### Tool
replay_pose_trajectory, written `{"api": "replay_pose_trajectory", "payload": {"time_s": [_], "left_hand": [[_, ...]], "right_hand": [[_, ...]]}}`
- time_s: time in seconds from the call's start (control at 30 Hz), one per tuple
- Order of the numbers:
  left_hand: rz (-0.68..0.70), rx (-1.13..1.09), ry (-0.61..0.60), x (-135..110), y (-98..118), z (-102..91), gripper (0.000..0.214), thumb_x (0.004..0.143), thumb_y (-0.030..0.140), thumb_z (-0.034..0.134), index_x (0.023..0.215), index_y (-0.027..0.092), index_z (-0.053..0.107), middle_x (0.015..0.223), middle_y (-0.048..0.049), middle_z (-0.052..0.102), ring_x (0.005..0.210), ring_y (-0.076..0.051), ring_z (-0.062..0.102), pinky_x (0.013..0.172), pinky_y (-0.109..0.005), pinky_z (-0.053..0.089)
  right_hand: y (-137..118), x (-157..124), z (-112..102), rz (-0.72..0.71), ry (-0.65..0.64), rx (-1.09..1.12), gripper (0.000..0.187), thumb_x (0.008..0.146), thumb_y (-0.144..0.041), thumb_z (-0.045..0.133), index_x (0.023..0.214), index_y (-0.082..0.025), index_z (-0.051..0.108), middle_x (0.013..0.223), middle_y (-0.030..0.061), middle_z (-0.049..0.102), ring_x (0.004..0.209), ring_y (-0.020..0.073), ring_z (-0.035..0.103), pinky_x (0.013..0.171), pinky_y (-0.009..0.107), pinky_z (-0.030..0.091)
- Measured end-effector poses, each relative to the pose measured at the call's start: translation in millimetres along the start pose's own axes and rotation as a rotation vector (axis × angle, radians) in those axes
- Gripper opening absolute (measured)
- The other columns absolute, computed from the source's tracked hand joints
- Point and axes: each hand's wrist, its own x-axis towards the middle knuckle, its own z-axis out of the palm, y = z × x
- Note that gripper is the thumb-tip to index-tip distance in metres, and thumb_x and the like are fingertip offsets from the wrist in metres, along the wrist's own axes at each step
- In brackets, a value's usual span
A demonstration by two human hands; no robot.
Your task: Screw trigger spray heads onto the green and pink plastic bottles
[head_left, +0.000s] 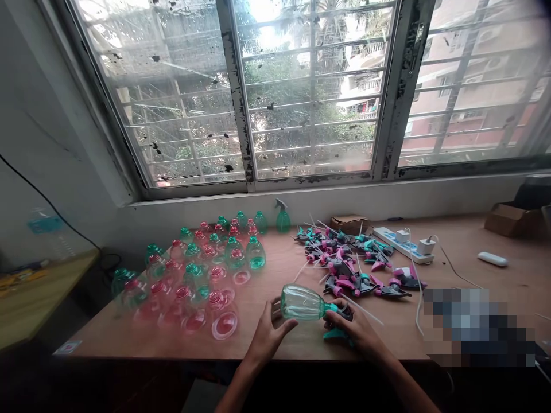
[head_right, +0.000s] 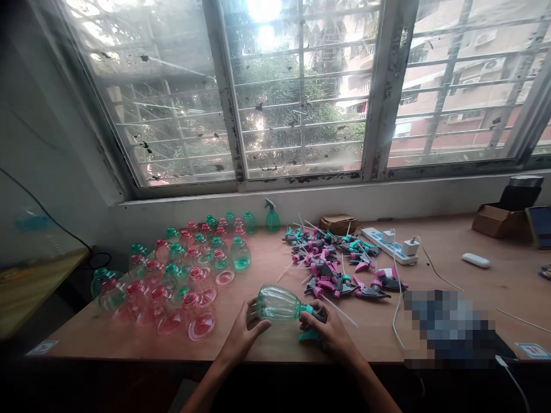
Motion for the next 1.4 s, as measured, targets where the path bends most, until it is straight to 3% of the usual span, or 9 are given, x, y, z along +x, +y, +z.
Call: {"api": "replay_pose_trajectory", "payload": {"time_s": [0.13, 0.33, 0.53, 0.73, 0.93, 1.1, 1.23, 1.4], "left_hand": [[-0.008, 0.025, 0.036, 5, 4, 2.5, 0.056, 0.083, 0.053, 0.067, 0.124, 0.016, 0.057, 0.118, -0.0149, 0.069, 0.111, -0.031, 0.067, 0.097, -0.046, 0.053], [0.074, 0.082, 0.004, 4, 5, 1.9, 0.050, 0.080, 0.041, 0.073, 0.126, 0.024, 0.063, 0.136, -0.0081, 0.058, 0.125, -0.030, 0.058, 0.102, -0.040, 0.050], [0.104, 0.151, 0.006, -1, 8, 5.0, 0.055, 0.075, 0.034, 0.079, 0.127, 0.026, 0.061, 0.133, -0.0058, 0.065, 0.128, -0.028, 0.056, 0.113, -0.043, 0.039], [0.073, 0.174, 0.050, -5, 10, 7.3, 0.033, 0.088, 0.040, 0.066, 0.114, 0.021, 0.060, 0.114, -0.0097, 0.073, 0.111, -0.029, 0.068, 0.097, -0.043, 0.052], [0.108, 0.217, 0.112, -2, 5, 5.4, 0.045, 0.081, 0.031, 0.072, 0.122, 0.025, 0.056, 0.129, -0.0071, 0.065, 0.129, -0.029, 0.054, 0.112, -0.047, 0.037], [0.101, 0.230, 0.101, -4, 5, 6.3, 0.049, 0.077, 0.036, 0.077, 0.120, 0.023, 0.055, 0.124, -0.0087, 0.068, 0.120, -0.030, 0.062, 0.105, -0.045, 0.044], [0.099, 0.229, 0.067, -4, 6, 6.2, 0.031, 0.088, 0.042, 0.065, 0.110, 0.021, 0.058, 0.113, -0.0097, 0.074, 0.110, -0.029, 0.068, 0.096, -0.042, 0.051], [0.162, 0.291, 0.111, -2, 1, 5.4, 0.045, 0.082, 0.034, 0.073, 0.123, 0.024, 0.056, 0.130, -0.0082, 0.064, 0.129, -0.029, 0.053, 0.112, -0.046, 0.036]], "right_hand": [[-6, -4, 4, -0.005, -0.035, -0.026, 0.030, 0.081, -0.046, 0.075, 0.088, -0.019, 0.064, 0.072, 0.0034, 0.075, 0.069, 0.0237, 0.070, 0.066, 0.037, 0.055], [-8, -1, 4, 0.003, -0.008, -0.018, 0.034, 0.079, -0.052, 0.074, 0.085, -0.021, 0.061, 0.076, 0.0042, 0.076, 0.062, 0.0224, 0.070, 0.060, 0.033, 0.054], [-5, -1, 6, -0.017, -0.009, 0.003, 0.032, 0.082, -0.050, 0.072, 0.086, -0.022, 0.057, 0.065, -0.0012, 0.069, 0.061, 0.0208, 0.066, 0.061, 0.033, 0.051], [-4, -1, 5, -0.024, -0.021, -0.041, 0.031, 0.082, -0.047, 0.074, 0.090, -0.021, 0.059, 0.069, 0.0007, 0.071, 0.064, 0.0211, 0.067, 0.062, 0.034, 0.052], [-7, -1, 5, -0.019, 0.012, -0.017, 0.032, 0.081, -0.049, 0.073, 0.087, -0.022, 0.058, 0.075, 0.0006, 0.071, 0.063, 0.0209, 0.069, 0.061, 0.034, 0.054], [-11, -3, 6, -0.018, -0.013, -0.019, 0.033, 0.080, -0.048, 0.075, 0.090, -0.022, 0.059, 0.068, 0.0000, 0.072, 0.063, 0.0212, 0.068, 0.062, 0.033, 0.053], [-11, -3, 6, -0.022, -0.030, -0.019, 0.032, 0.079, -0.048, 0.075, 0.089, -0.021, 0.060, 0.064, 0.0002, 0.072, 0.062, 0.0212, 0.067, 0.061, 0.032, 0.052], [-6, -1, 4, -0.024, 0.002, 0.011, 0.035, 0.079, -0.051, 0.074, 0.090, -0.022, 0.058, 0.067, -0.0022, 0.068, 0.060, 0.0201, 0.067, 0.061, 0.033, 0.053]]}}
